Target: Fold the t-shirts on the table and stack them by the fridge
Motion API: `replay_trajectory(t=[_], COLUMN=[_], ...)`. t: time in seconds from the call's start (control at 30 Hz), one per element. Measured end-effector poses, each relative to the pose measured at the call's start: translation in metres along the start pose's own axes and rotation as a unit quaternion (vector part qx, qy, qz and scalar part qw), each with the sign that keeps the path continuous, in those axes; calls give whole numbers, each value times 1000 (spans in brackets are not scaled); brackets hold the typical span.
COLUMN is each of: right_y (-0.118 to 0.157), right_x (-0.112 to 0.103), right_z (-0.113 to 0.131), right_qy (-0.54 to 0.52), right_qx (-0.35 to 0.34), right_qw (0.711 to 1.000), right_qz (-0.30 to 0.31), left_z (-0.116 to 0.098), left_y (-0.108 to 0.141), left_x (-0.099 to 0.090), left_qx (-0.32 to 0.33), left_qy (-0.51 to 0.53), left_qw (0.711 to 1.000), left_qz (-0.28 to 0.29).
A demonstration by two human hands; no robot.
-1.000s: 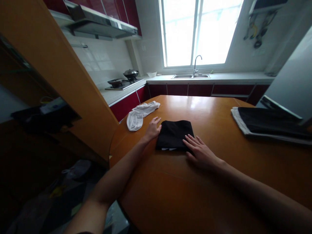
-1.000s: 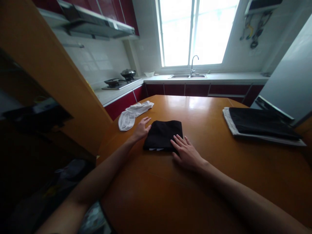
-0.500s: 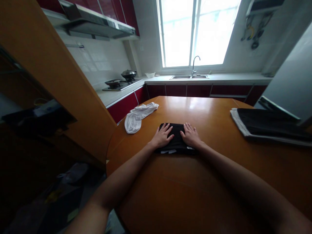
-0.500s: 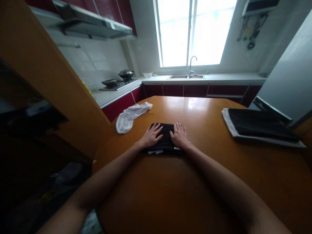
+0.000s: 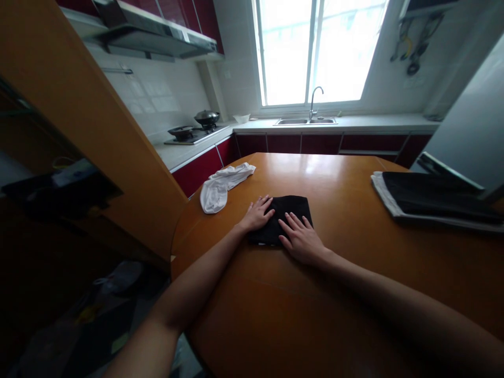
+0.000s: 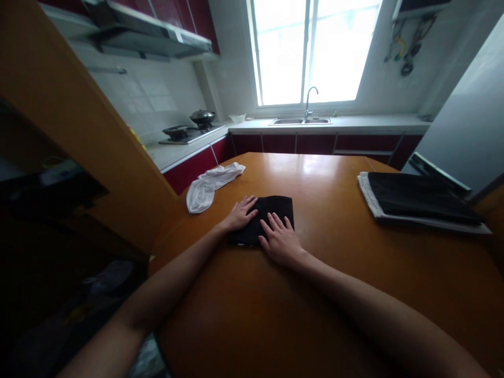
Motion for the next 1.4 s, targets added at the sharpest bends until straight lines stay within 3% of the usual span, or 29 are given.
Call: replay_trajectory(t=[0.1, 0.23, 0.33, 0.47, 0.6, 0.77, 0.9, 0.97, 1.1, 1.23, 1.4], right_y=[1, 0, 1, 1, 1, -1, -4, -7, -14, -28, -61], right_x=[-8, -29, -24, -5, -7, -9, -19, -23, -21, -18, -13], right_z=[-1, -11, -19, -26, -27, -27, -36, -42, -59, -69, -54], right_qy=[-22, -45, -37, -36, -35, -57, -76, -84, -97, -108, -90], right_qx=[13, 43, 65, 99, 103, 111, 136, 141, 162, 209, 134], right_qw=[1000, 993, 994, 994, 994, 992, 985, 982, 979, 970, 986], right_qz=[-16, -97, -75, -6, -28, -10, -70, -91, -77, -64, -33], left_z=[1, -15, -35, -45, -45, -40, -25, -13, 6, 12, 16], left_y=[-1, 6, 15, 22, 22, 20, 14, 11, 7, 5, 3], left_x=[-8, -26, -20, -2, -3, -3, -17, -21, -13, -7, -2], left_qx=[-15, 8, 58, 67, 72, 59, 33, 8, -33, -44, -41], left_qy=[29, 24, -24, -77, -81, -71, -51, -45, -33, -31, -44], left_qw=[999, 996, 996, 995, 994, 996, 997, 998, 999, 999, 998], left_qz=[-29, -89, -62, 16, -10, 16, -44, -47, 4, -8, -5])
Point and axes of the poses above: each hand's wrist, its own y-axis away from the middle knuckle, its own x-axis out of the palm, z = x × y, the point moved 5 cm from there along -y, towards the middle knuckle, and after that the axes turned 2 degrees about -y, right-handed, at the moved point
